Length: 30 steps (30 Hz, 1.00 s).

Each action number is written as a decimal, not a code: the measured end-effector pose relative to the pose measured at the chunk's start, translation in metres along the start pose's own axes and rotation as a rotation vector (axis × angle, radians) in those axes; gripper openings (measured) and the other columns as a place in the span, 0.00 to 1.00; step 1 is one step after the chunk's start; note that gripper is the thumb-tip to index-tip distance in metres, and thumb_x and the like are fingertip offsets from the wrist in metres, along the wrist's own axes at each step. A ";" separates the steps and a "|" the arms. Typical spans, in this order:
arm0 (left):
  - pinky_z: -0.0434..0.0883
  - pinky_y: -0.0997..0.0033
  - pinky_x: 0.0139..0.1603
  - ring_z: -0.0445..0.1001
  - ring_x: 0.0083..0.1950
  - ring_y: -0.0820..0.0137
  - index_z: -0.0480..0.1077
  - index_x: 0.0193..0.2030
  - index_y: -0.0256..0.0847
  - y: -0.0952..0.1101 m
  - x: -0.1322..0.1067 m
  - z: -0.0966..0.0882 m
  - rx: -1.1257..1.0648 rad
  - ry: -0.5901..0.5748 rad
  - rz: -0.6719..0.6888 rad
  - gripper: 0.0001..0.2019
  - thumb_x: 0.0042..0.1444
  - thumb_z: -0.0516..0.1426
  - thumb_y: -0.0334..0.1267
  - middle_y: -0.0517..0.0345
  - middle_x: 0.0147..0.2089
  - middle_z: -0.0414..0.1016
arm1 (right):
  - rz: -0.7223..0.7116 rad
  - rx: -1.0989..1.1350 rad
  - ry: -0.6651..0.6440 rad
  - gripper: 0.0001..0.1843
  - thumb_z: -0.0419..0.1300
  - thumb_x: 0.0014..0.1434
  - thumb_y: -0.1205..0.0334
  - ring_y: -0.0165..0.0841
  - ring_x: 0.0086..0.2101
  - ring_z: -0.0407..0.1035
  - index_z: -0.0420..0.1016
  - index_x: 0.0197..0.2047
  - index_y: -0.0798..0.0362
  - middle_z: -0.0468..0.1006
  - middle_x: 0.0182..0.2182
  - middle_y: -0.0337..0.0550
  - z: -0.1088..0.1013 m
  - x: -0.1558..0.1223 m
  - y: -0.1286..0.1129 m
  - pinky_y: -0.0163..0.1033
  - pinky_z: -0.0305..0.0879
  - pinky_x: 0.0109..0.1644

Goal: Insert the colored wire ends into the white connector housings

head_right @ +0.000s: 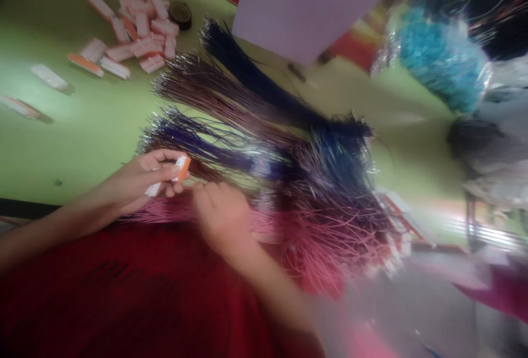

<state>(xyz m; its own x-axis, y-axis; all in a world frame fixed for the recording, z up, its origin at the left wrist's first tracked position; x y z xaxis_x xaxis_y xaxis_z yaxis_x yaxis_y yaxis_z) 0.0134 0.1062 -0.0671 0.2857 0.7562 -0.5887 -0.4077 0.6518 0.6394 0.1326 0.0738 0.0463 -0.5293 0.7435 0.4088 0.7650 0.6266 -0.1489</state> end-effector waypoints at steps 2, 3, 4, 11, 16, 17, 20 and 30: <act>0.72 0.78 0.24 0.79 0.25 0.72 0.72 0.45 0.38 -0.001 -0.001 0.001 0.004 -0.004 -0.010 0.25 0.46 0.79 0.38 0.61 0.27 0.81 | -0.007 0.022 0.020 0.14 0.55 0.76 0.70 0.31 0.26 0.62 0.79 0.39 0.53 0.73 0.23 0.36 -0.004 0.000 -0.003 0.41 0.57 0.33; 0.72 0.78 0.24 0.79 0.25 0.73 0.72 0.46 0.38 -0.002 -0.002 0.001 0.007 0.002 -0.014 0.25 0.47 0.79 0.37 0.62 0.27 0.81 | -0.010 0.043 0.029 0.14 0.55 0.76 0.70 0.31 0.26 0.63 0.79 0.39 0.53 0.73 0.23 0.36 -0.005 0.001 -0.005 0.41 0.58 0.32; 0.72 0.78 0.24 0.79 0.25 0.73 0.72 0.46 0.38 -0.003 -0.003 0.000 0.009 0.010 -0.016 0.25 0.47 0.79 0.37 0.62 0.27 0.81 | -0.011 0.067 0.033 0.14 0.56 0.76 0.70 0.30 0.26 0.63 0.79 0.39 0.53 0.74 0.23 0.36 -0.006 0.001 -0.005 0.40 0.59 0.32; 0.72 0.77 0.25 0.79 0.25 0.72 0.72 0.45 0.38 -0.003 -0.004 0.001 0.000 -0.003 -0.012 0.26 0.46 0.79 0.40 0.61 0.27 0.81 | 0.083 0.326 0.025 0.13 0.56 0.73 0.73 0.28 0.27 0.73 0.80 0.42 0.51 0.81 0.27 0.38 0.003 0.002 0.005 0.35 0.68 0.35; 0.72 0.77 0.25 0.77 0.24 0.74 0.72 0.45 0.39 -0.005 -0.005 0.006 0.054 -0.021 -0.029 0.28 0.45 0.80 0.43 0.63 0.25 0.81 | 0.124 0.403 -0.037 0.12 0.57 0.73 0.72 0.29 0.27 0.74 0.81 0.43 0.50 0.83 0.29 0.40 0.013 -0.001 0.006 0.35 0.67 0.34; 0.72 0.77 0.25 0.77 0.23 0.74 0.72 0.45 0.39 -0.006 -0.005 0.008 0.062 -0.027 -0.034 0.28 0.45 0.80 0.44 0.63 0.24 0.81 | 0.129 0.402 -0.042 0.12 0.57 0.73 0.72 0.29 0.27 0.74 0.81 0.42 0.50 0.82 0.28 0.40 0.014 -0.002 0.006 0.35 0.67 0.34; 0.71 0.76 0.25 0.76 0.22 0.73 0.72 0.45 0.39 -0.010 -0.008 0.013 0.079 -0.040 -0.053 0.28 0.44 0.80 0.45 0.62 0.23 0.81 | 0.138 0.403 -0.041 0.12 0.57 0.73 0.72 0.30 0.27 0.74 0.80 0.41 0.50 0.82 0.28 0.40 0.015 -0.008 0.003 0.35 0.68 0.34; 0.69 0.75 0.23 0.79 0.23 0.69 0.70 0.45 0.41 -0.004 -0.017 -0.013 0.161 0.054 -0.040 0.28 0.44 0.78 0.48 0.62 0.23 0.80 | 0.205 0.260 0.026 0.09 0.59 0.74 0.66 0.36 0.38 0.76 0.82 0.44 0.50 0.85 0.37 0.45 0.006 -0.005 0.054 0.42 0.70 0.43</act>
<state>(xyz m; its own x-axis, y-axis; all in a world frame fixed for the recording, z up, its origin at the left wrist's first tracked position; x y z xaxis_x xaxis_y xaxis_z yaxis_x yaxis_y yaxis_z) -0.0013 0.0902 -0.0659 0.2501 0.7278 -0.6385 -0.2512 0.6857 0.6832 0.1740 0.1051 0.0308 -0.3622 0.8562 0.3684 0.7334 0.5058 -0.4543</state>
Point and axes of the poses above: each hand's wrist, its own x-axis towards the middle knuckle, its own z-axis out of the palm, y = z × x, the point moved 10 cm from there along x, towards the middle knuckle
